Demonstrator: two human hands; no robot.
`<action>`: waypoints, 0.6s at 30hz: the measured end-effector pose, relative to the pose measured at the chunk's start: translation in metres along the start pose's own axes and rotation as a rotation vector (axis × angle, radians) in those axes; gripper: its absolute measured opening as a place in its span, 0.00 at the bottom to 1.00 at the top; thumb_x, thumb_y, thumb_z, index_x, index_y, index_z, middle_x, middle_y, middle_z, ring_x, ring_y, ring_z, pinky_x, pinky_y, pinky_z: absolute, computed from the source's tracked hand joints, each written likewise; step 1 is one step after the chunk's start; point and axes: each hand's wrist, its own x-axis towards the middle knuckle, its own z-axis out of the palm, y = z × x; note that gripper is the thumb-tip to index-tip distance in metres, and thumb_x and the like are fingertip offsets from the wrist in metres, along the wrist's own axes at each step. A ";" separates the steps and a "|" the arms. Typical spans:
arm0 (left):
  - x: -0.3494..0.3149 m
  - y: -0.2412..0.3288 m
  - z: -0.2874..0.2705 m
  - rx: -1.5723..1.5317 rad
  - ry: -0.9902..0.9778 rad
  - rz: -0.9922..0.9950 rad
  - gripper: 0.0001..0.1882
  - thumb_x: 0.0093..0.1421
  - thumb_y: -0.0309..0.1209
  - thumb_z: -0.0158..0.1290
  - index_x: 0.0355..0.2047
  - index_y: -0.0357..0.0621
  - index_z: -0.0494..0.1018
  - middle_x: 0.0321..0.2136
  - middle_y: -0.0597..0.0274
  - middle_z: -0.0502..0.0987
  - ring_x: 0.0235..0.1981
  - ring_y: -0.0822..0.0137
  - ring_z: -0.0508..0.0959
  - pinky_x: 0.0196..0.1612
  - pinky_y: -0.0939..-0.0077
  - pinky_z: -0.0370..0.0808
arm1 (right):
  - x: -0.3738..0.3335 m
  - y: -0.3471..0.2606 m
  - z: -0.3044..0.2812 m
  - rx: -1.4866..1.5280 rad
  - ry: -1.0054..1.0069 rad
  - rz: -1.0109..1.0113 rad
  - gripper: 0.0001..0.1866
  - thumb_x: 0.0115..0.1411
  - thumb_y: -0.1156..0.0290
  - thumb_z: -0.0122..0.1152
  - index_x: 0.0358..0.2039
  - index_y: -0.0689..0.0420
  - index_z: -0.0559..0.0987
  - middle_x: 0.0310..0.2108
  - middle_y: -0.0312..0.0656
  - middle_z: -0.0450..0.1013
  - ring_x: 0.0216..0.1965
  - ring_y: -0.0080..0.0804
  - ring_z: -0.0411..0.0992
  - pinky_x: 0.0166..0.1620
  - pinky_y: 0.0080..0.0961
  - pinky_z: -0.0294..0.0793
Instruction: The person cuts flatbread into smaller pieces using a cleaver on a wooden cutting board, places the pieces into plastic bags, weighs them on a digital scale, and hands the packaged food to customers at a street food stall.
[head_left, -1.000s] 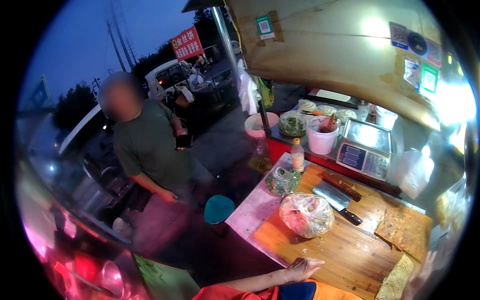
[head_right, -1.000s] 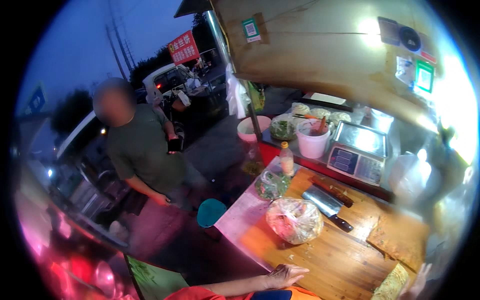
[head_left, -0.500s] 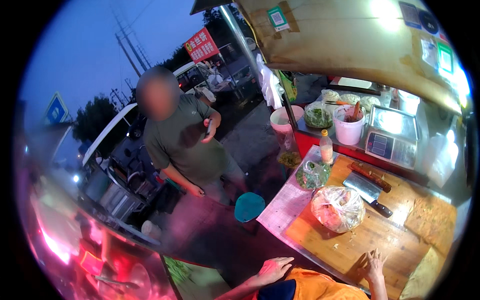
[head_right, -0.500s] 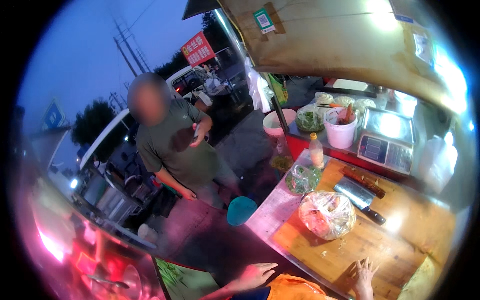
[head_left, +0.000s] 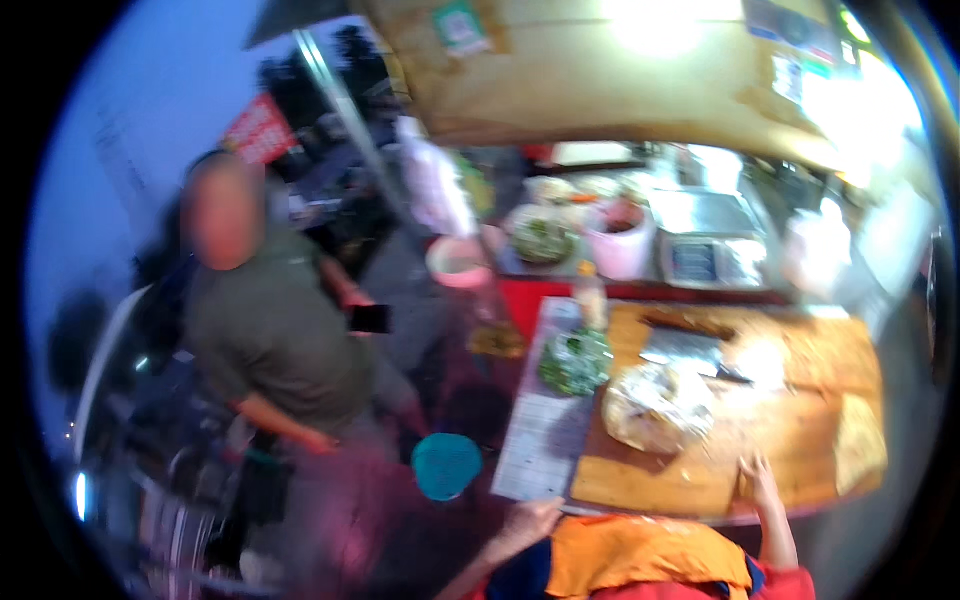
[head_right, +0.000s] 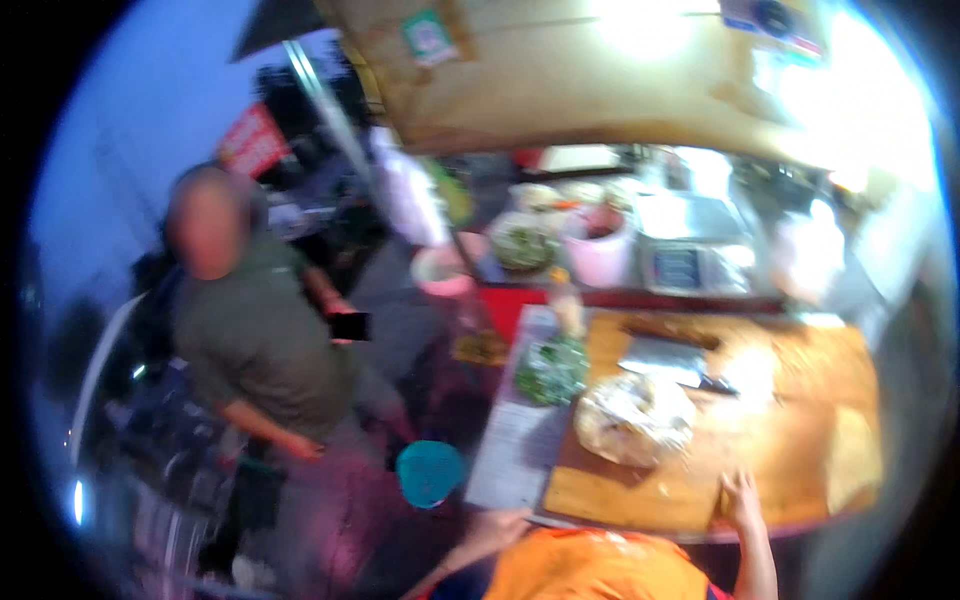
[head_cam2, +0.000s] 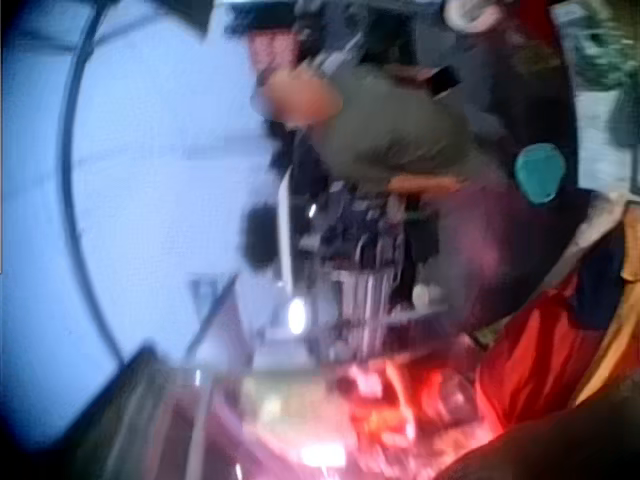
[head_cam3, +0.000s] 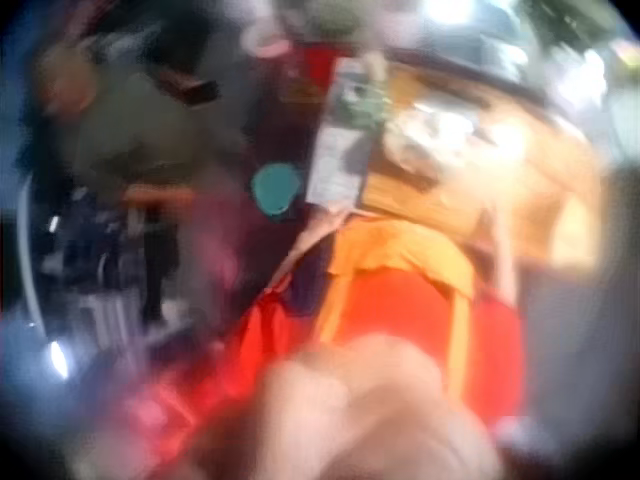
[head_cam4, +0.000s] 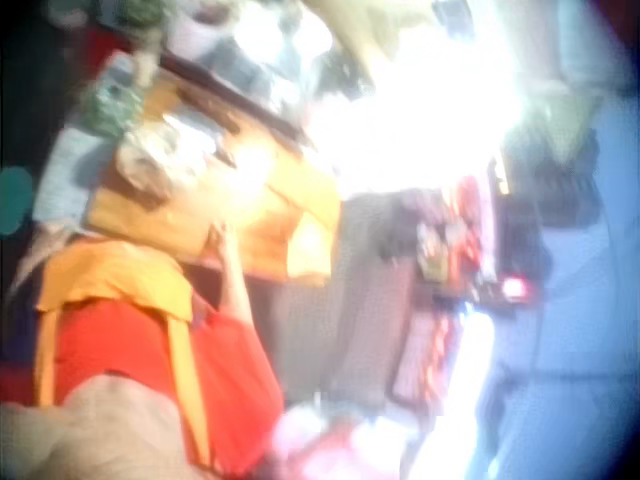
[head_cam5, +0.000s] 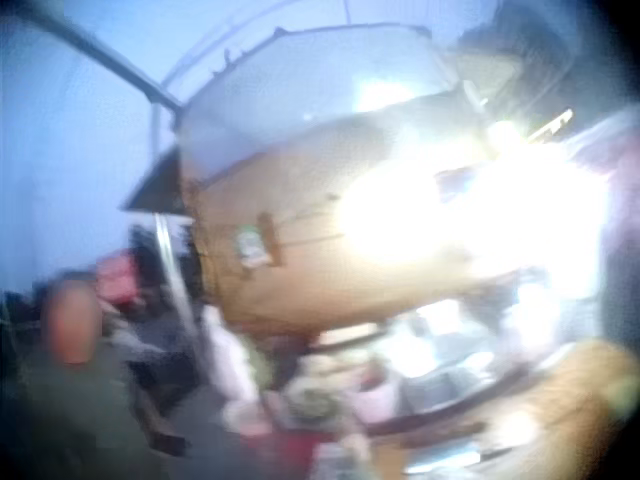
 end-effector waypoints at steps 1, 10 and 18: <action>0.004 -0.022 -0.005 -0.002 -0.025 0.046 0.11 0.60 0.32 0.54 0.41 0.42 0.78 0.27 0.49 0.79 0.30 0.48 0.80 0.34 0.55 0.77 | 0.004 -0.005 -0.003 -0.015 0.015 0.035 0.59 0.24 0.58 0.82 0.64 0.50 0.69 0.66 0.69 0.52 0.67 0.66 0.52 0.68 0.48 0.57; 0.005 -0.090 -0.034 -0.091 0.001 -0.013 0.13 0.55 0.29 0.59 0.40 0.39 0.78 0.34 0.47 0.81 0.34 0.48 0.81 0.37 0.58 0.78 | -0.010 -0.143 -0.017 0.221 0.388 0.294 0.43 0.43 0.67 0.74 0.61 0.56 0.68 0.65 0.63 0.57 0.59 0.59 0.64 0.61 0.43 0.67; 0.029 -0.078 -0.001 -0.064 -0.160 0.152 0.14 0.57 0.34 0.60 0.43 0.47 0.80 0.30 0.51 0.81 0.31 0.50 0.81 0.30 0.61 0.77 | -0.055 -0.175 0.001 -0.019 0.439 0.094 0.35 0.46 0.75 0.67 0.59 0.56 0.72 0.64 0.57 0.62 0.55 0.53 0.69 0.58 0.40 0.69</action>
